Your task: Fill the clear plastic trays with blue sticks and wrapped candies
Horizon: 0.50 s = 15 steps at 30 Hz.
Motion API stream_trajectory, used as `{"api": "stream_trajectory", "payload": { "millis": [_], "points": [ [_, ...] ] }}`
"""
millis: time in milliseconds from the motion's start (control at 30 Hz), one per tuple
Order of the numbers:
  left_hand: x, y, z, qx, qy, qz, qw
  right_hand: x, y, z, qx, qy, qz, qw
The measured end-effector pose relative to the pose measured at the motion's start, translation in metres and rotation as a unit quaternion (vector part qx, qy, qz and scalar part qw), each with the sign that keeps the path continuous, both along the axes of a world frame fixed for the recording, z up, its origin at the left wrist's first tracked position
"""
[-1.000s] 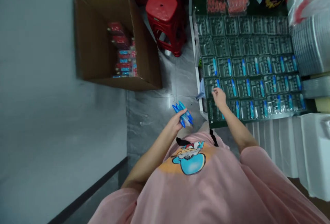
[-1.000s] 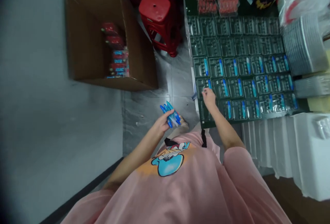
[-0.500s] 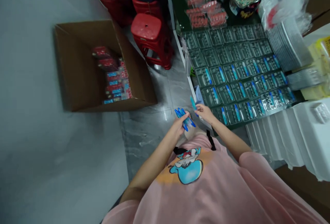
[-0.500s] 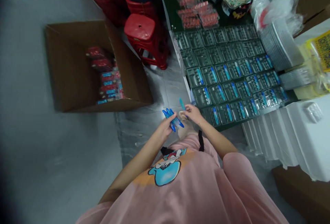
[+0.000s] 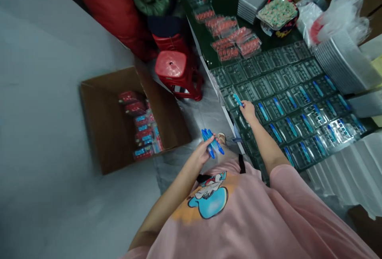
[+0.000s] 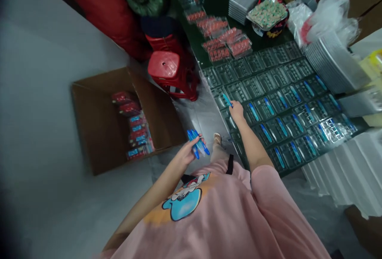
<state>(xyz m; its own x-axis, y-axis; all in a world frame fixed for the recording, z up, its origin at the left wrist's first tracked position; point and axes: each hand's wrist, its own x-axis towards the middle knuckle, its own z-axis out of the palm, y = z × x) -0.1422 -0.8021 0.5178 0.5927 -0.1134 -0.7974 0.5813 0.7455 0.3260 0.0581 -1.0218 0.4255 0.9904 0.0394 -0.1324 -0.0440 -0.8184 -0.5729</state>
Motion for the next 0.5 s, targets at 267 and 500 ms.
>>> {"api": "stream_trajectory", "payload": {
  "millis": [267,500],
  "points": [
    [0.072,0.024,0.006,0.013,0.027,-0.016,0.999,0.044,0.023,-0.012,-0.072,0.03,0.034,0.996],
    [0.119,0.029,0.0,0.026,0.041,-0.055,0.997,0.039,0.031,-0.018,-0.091,0.039,0.051,0.994]
  ]
}}
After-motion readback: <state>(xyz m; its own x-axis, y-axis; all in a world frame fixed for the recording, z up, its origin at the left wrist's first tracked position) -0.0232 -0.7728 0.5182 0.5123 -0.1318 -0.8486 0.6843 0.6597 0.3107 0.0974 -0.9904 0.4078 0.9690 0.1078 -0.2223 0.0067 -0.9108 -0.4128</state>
